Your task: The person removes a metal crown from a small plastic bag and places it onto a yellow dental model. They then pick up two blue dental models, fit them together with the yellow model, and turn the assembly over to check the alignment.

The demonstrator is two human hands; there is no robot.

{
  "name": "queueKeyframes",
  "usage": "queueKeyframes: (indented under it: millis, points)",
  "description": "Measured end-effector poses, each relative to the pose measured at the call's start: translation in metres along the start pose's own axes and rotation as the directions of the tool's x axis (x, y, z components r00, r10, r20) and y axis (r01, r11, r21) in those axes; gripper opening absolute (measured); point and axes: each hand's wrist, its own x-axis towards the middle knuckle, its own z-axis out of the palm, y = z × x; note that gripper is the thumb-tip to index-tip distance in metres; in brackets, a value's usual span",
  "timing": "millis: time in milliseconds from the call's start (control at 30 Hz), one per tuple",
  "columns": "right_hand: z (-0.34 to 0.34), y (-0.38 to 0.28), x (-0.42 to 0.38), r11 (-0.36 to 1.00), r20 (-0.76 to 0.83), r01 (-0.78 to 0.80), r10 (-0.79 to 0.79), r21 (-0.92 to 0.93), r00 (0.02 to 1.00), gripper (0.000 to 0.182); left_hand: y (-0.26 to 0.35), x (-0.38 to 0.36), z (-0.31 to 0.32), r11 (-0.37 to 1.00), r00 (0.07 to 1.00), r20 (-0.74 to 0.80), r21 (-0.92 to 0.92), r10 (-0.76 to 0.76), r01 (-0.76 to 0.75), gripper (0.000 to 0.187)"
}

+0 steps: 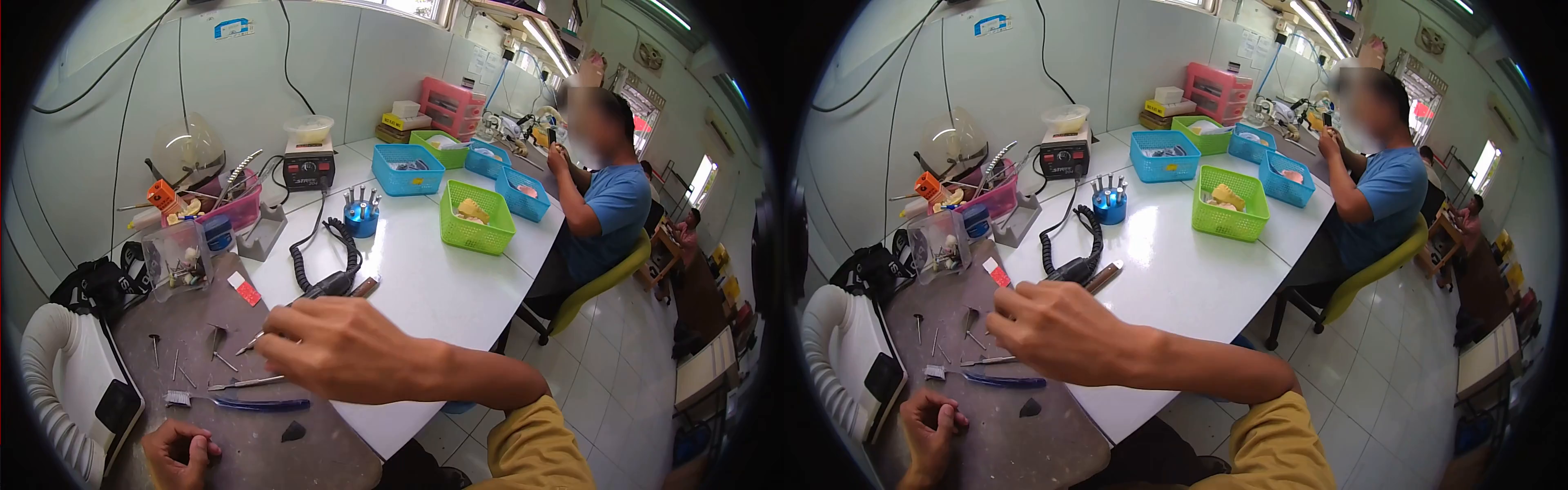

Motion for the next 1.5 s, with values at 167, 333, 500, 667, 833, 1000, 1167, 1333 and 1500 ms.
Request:
queueKeyframes:
  millis: [167, 333, 500, 667, 833, 1000, 1167, 1333, 1500]
  points:
    - [-0.042, 0.037, -0.026, 0.958, -0.021, -0.258, 0.257, -0.123, 0.966, 0.016, -0.011, -0.001, -0.002, 0.999, 0.999, -0.022, 0.014, 0.044, -0.044, 0.015]
    - [-0.085, 0.104, -0.061, 0.790, -0.068, -0.480, 0.494, -0.382, 0.867, 0.015, -0.016, 0.001, -0.007, 0.993, 0.994, 0.027, 0.041, 0.109, -0.110, 0.033]
    - [-0.143, 0.221, -0.080, 0.543, -0.165, -0.682, 0.710, -0.490, 0.684, 0.018, -0.012, 0.004, -0.006, 0.999, 0.999, 0.042, -0.036, -0.015, 0.016, 0.040]
    - [-0.141, 0.291, -0.102, 0.412, -0.064, -0.714, 0.841, -0.566, 0.536, 0.027, -0.022, 0.005, -0.006, 1.000, 1.000, 0.012, -0.023, -0.009, 0.009, 0.041]
    - [-0.116, 0.296, -0.095, 0.404, -0.039, -0.711, 0.855, -0.576, 0.518, 0.048, 0.018, 0.003, 0.000, 0.982, 0.981, 0.055, 0.038, -0.184, 0.183, 0.023]
    - [-0.114, 0.306, -0.096, 0.618, -0.023, -0.758, 0.772, -0.206, 0.636, 0.040, 0.018, 0.004, 0.004, 0.993, 0.993, 0.022, 0.022, -0.116, 0.116, 0.029]
    - [-0.140, 0.329, -0.090, 0.460, -0.097, -0.713, 0.802, -0.530, 0.589, 0.031, 0.017, 0.004, 0.003, 0.994, 0.995, 0.009, 0.026, -0.103, 0.102, 0.030]
    - [-0.142, 0.371, -0.082, 0.366, -0.083, -0.632, 0.821, -0.683, 0.565, 0.030, 0.019, 0.004, 0.004, 0.994, 0.997, 0.007, 0.079, -0.081, 0.081, 0.031]
    - [-0.130, 0.416, -0.075, 0.280, -0.053, -0.562, 0.862, -0.778, 0.503, 0.034, 0.023, 0.004, 0.004, 0.991, 0.998, 0.006, 0.111, -0.070, 0.069, 0.032]
